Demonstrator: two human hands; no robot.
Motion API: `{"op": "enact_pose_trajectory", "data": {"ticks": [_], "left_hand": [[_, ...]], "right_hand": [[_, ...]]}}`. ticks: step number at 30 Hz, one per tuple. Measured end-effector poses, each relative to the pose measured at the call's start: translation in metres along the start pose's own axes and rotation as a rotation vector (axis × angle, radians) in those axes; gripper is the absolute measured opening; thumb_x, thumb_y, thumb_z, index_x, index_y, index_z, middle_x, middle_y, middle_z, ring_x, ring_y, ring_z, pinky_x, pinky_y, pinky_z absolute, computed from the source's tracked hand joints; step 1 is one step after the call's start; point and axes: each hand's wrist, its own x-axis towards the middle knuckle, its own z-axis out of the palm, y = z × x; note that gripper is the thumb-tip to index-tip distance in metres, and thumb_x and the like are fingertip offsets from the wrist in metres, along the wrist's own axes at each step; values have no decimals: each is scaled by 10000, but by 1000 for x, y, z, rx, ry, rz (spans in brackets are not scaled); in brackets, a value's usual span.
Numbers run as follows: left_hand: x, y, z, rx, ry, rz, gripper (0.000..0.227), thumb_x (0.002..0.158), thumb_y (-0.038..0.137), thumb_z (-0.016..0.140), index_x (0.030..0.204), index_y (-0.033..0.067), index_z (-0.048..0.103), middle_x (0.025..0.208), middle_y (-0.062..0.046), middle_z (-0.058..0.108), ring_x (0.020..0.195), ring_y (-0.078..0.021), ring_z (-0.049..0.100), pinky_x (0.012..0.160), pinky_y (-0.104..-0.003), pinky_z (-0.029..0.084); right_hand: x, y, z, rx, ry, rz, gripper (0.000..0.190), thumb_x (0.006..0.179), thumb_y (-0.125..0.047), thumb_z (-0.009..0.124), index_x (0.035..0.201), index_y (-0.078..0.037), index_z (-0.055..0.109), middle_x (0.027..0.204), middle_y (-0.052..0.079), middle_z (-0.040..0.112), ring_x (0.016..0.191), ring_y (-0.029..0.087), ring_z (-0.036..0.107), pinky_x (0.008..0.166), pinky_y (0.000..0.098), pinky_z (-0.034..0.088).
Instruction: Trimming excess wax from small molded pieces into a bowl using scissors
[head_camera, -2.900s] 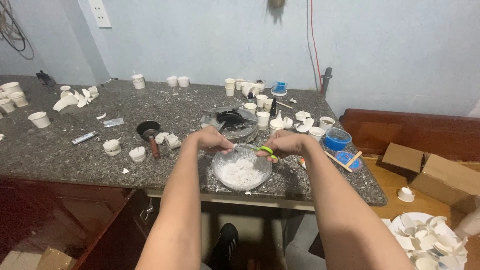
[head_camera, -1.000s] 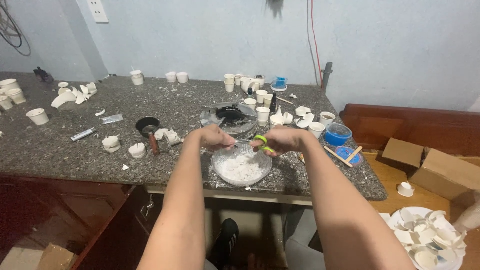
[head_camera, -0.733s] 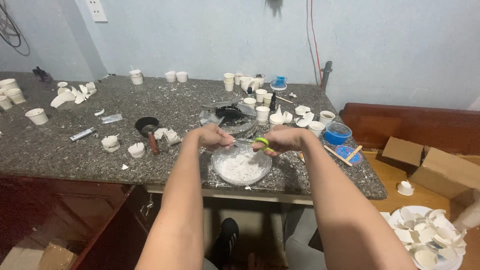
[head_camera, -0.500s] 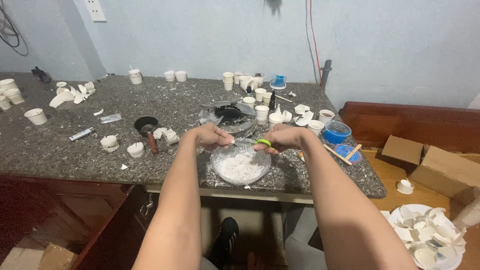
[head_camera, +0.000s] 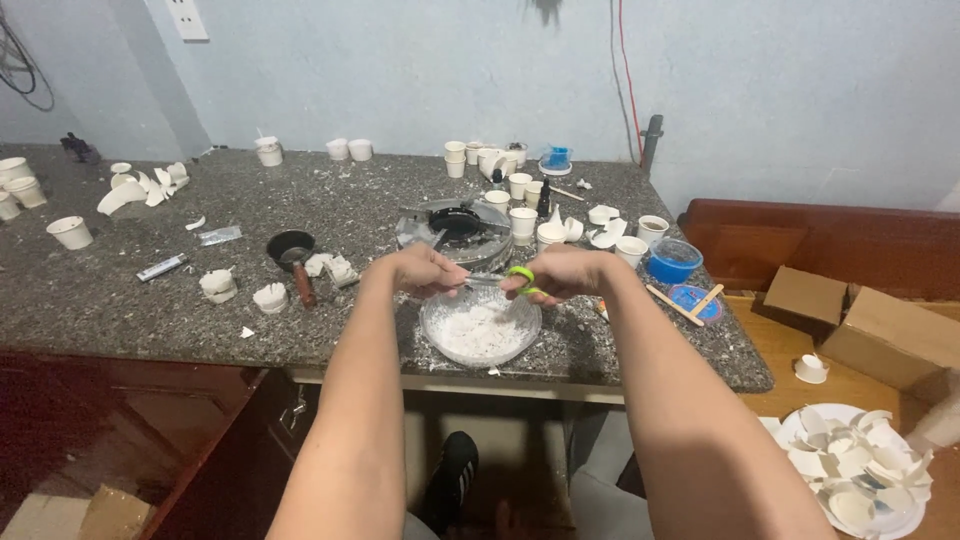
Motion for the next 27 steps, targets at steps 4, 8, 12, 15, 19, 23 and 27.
{"op": "enact_pose_trajectory", "data": {"ticks": [4,8,12,15,19,23,27], "left_hand": [[-1,-2,0,-8,-6,10,336,889,202,817,1218,167,758,1139,-26,796,1079,-169,729,1097,-392,458],[5,-7,-4,-5,-13,5,268,886,196,823,1150,176,788,1082,-14,814,1033,-157,754,1038,-365,492],[3,-4,1,-25,-38,-18,251,904,262,808,1134,162,790,1067,-31,810,986,-159,741,953,-329,534],[4,-4,1,-29,-37,-23,284,892,305,824,1142,178,782,1067,-14,806,980,-143,738,935,-311,542],[-6,0,1,-20,-10,-6,337,884,305,837,1174,146,772,1178,-75,785,1145,-221,724,1058,-374,501],[25,-12,-4,64,30,6,324,879,281,830,1160,130,778,1141,-75,785,1084,-216,720,1028,-377,527],[93,-35,-6,626,131,47,183,810,230,868,974,161,825,923,-29,808,964,-216,768,957,-397,573]], "right_hand": [[6,2,2,-15,-13,-30,276,750,-322,815,887,-83,803,552,14,576,503,123,560,529,227,385],[10,11,-5,24,-34,-46,242,759,-278,860,846,-61,795,541,21,605,472,129,559,515,239,379],[3,9,-7,39,-51,-62,201,746,-176,862,842,-15,789,522,45,570,445,121,529,496,219,386],[-2,4,-4,69,-60,-61,173,754,-124,863,824,12,781,514,52,564,430,117,514,481,227,381],[8,11,-6,72,-22,-64,167,764,-128,858,788,14,774,497,58,547,424,125,502,468,239,369],[0,8,-5,-11,50,-22,186,739,-163,853,684,-35,729,481,42,539,429,125,516,466,225,318],[5,14,-9,-91,58,11,182,728,-161,870,656,-60,737,465,31,585,397,128,536,446,228,313]]}}
